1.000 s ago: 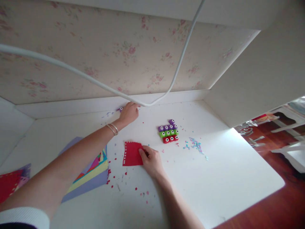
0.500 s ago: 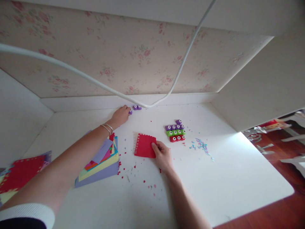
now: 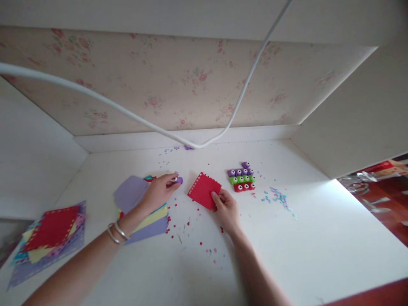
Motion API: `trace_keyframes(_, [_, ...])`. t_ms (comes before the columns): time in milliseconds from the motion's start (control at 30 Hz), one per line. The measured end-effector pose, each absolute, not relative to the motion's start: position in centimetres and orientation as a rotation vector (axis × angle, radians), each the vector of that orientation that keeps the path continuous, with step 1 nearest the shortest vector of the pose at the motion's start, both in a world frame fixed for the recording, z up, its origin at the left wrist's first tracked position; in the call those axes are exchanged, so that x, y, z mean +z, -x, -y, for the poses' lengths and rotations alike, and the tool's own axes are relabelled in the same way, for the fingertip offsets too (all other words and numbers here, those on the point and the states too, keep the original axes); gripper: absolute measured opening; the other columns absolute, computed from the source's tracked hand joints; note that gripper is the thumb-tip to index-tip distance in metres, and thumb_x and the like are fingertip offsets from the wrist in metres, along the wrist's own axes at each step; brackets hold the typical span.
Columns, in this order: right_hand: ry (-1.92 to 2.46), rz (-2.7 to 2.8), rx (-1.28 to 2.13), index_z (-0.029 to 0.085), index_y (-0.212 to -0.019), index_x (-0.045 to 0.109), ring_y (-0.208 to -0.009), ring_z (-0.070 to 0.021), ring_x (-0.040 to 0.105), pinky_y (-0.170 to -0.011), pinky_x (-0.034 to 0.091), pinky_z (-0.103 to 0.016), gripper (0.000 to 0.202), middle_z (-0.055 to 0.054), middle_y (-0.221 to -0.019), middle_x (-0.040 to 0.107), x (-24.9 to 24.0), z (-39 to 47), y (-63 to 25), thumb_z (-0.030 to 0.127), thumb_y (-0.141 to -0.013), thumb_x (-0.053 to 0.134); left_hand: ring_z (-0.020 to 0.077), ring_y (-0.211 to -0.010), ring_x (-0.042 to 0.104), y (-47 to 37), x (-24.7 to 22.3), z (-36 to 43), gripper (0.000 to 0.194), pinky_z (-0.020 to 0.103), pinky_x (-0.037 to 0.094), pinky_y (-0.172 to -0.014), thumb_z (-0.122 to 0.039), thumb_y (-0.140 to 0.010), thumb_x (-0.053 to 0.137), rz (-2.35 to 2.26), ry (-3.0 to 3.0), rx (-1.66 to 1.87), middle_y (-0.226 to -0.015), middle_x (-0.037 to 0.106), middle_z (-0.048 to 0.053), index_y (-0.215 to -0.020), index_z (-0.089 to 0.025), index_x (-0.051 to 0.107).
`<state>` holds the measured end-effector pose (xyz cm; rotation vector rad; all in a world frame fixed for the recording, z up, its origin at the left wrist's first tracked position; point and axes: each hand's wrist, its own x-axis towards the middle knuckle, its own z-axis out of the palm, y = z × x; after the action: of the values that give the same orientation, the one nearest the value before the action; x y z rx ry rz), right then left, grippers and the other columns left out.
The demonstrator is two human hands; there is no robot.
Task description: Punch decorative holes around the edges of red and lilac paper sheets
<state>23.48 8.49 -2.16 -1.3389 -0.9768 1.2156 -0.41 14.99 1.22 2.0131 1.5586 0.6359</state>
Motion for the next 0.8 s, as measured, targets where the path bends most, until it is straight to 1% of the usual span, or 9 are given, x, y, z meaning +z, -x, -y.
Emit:
trace_keyframes(67, [1.337, 0.966, 1.213, 0.014, -0.102, 0.061, -0.049, -0.0118, 0.055, -0.047, 0.045, -0.024, 0.039, -0.003, -0.067, 0.066, -2.1, -8.5, -23.4, 0.048, -0.082, 0.06, 0.0194, -0.091, 0.069, 0.2, 0.5, -12.6, 0.034, 0.031, 0.056, -0.082, -0.039, -0.084, 0.055, -1.492, -1.801, 0.742, -0.104, 0.071, 0.004, -0.114, -0.023, 0.06])
trace_keyframes(133, [1.324, 0.948, 1.215, 0.015, -0.097, 0.06, -0.053, -0.0127, 0.058, -0.048, 0.047, -0.024, 0.035, -0.004, -0.071, 0.068, -2.0, -8.4, -23.3, 0.047, -0.082, 0.061, 0.0202, -0.091, 0.07, -0.3, -0.3, -10.7, 0.034, 0.033, 0.056, -0.083, -0.038, -0.083, 0.058, -1.467, -1.666, 0.812, -0.103, 0.072, 0.004, -0.113, -0.023, 0.059])
trace_keyframes(267, [1.304, 0.932, 1.22, 0.018, -0.088, 0.056, -0.061, -0.0152, 0.063, -0.051, 0.051, -0.025, 0.03, -0.005, -0.077, 0.069, -2.0, -8.1, -22.8, 0.046, -0.081, 0.061, 0.0204, -0.093, 0.069, -1.5, -1.7, -9.0, 0.032, 0.035, 0.056, -0.086, -0.037, -0.083, 0.059, -1.446, -1.582, 0.859, -0.103, 0.072, 0.004, -0.112, -0.023, 0.058])
trace_keyframes(400, [1.325, 0.958, 1.209, 0.018, -0.092, 0.057, -0.063, -0.0166, 0.065, -0.053, 0.055, -0.028, 0.032, -0.006, -0.083, 0.071, -2.2, -7.9, -22.5, 0.048, -0.08, 0.061, 0.0204, -0.095, 0.069, -2.0, -2.2, -8.8, 0.031, 0.036, 0.055, -0.089, -0.037, -0.083, 0.059, -1.479, -1.616, 0.877, -0.107, 0.071, 0.005, -0.111, -0.024, 0.059])
trace_keyframes(533, [1.332, 0.975, 1.205, 0.018, -0.099, 0.057, -0.065, -0.0177, 0.067, -0.056, 0.056, -0.029, 0.034, -0.007, -0.087, 0.072, -2.5, -7.9, -22.5, 0.047, -0.081, 0.061, 0.0205, -0.092, 0.069, -2.1, -2.1, -8.8, 0.028, 0.036, 0.057, -0.085, -0.037, -0.083, 0.059, -1.512, -1.688, 0.903, -0.105, 0.07, 0.004, -0.109, -0.025, 0.061])
trace_keyframes(633, [1.338, 0.981, 1.199, 0.018, -0.1, 0.057, -0.069, -0.0183, 0.068, -0.056, 0.056, -0.029, 0.033, -0.009, -0.092, 0.072, -2.7, -7.8, -22.5, 0.046, -0.082, 0.06, 0.0193, -0.089, 0.069, -2.2, -2.0, -8.8, 0.027, 0.035, 0.057, -0.083, -0.036, -0.083, 0.059, -1.522, -1.735, 0.931, -0.102, 0.07, 0.003, -0.108, -0.025, 0.061])
trace_keyframes(800, [1.355, 1.021, 1.182, 0.017, -0.102, 0.058, -0.068, -0.0185, 0.068, -0.057, 0.057, -0.03, 0.034, -0.009, -0.091, 0.072, -2.6, -7.7, -22.2, 0.046, -0.083, 0.059, 0.0193, -0.087, 0.068, -2.2, -2.1, -8.7, 0.025, 0.036, 0.057, -0.083, -0.036, -0.083, 0.06, -1.525, -1.804, 0.97, -0.101, 0.069, 0.002, -0.106, -0.027, 0.062])
